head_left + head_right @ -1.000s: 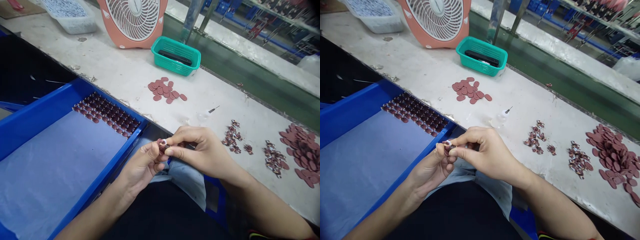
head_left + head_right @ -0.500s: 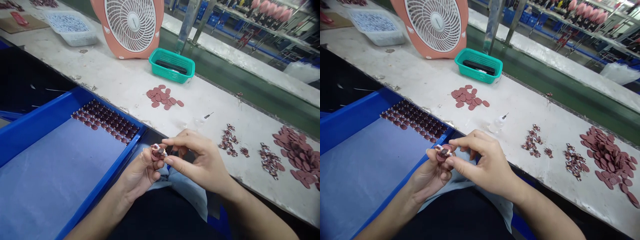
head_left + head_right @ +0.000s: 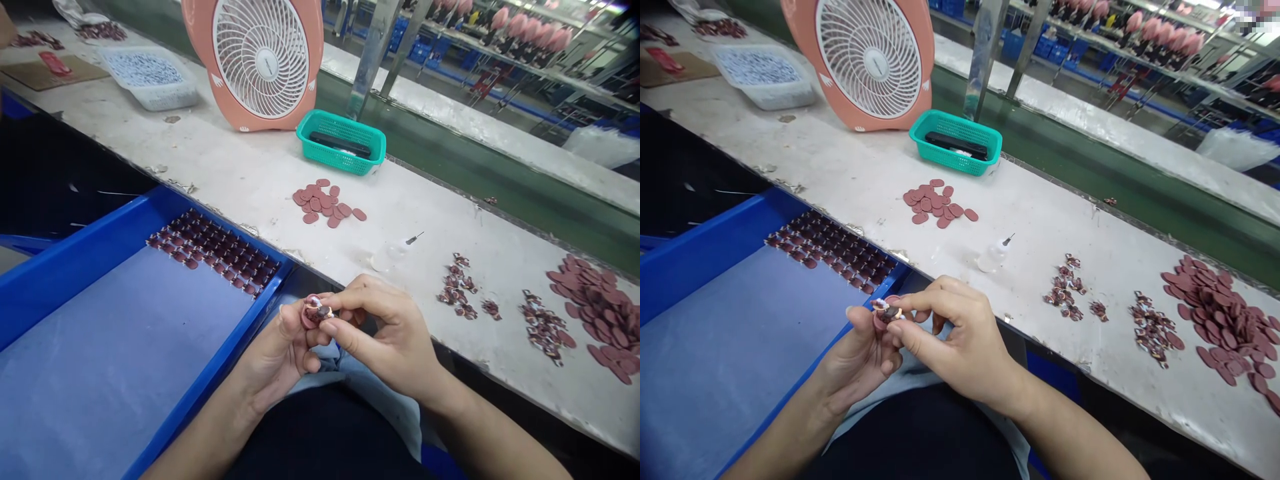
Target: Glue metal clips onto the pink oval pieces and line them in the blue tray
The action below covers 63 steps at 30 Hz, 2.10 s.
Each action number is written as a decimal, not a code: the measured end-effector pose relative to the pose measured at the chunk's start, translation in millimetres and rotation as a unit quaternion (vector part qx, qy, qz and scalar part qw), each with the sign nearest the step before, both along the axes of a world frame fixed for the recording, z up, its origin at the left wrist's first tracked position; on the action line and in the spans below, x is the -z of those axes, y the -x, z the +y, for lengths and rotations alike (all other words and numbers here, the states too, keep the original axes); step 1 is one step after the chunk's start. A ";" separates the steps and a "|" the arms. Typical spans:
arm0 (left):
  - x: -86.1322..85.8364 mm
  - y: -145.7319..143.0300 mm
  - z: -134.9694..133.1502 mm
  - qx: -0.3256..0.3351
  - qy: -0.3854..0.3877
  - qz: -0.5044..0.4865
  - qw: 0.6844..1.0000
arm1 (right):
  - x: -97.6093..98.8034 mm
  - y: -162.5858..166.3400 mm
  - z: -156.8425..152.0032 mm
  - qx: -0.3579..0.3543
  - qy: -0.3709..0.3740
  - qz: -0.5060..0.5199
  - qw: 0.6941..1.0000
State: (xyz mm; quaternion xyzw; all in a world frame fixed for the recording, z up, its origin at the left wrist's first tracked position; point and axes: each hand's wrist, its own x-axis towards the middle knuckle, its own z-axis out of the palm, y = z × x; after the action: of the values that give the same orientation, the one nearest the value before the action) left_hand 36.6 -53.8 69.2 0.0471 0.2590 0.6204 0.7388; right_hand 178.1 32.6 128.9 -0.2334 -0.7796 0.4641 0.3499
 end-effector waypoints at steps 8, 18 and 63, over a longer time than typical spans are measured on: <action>-5.5 2.2 -6.6 -0.252 0.105 0.220 0.936 | 23.6 15.1 -2.8 0.106 -0.208 0.003 0.972; -2.0 22.1 -10.6 -0.294 0.092 0.367 0.878 | 63.6 56.7 -5.4 0.049 -0.389 0.016 0.920; 166.4 244.4 5.1 0.065 0.402 0.792 0.455 | 112.5 18.3 -12.3 0.014 -0.305 -0.058 0.950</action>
State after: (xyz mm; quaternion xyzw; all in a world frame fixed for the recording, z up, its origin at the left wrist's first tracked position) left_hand -207.8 -48.7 -97.3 0.2327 0.9492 0.0925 0.1906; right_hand 159.8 20.3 16.4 -0.1533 -0.8996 0.1848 0.3649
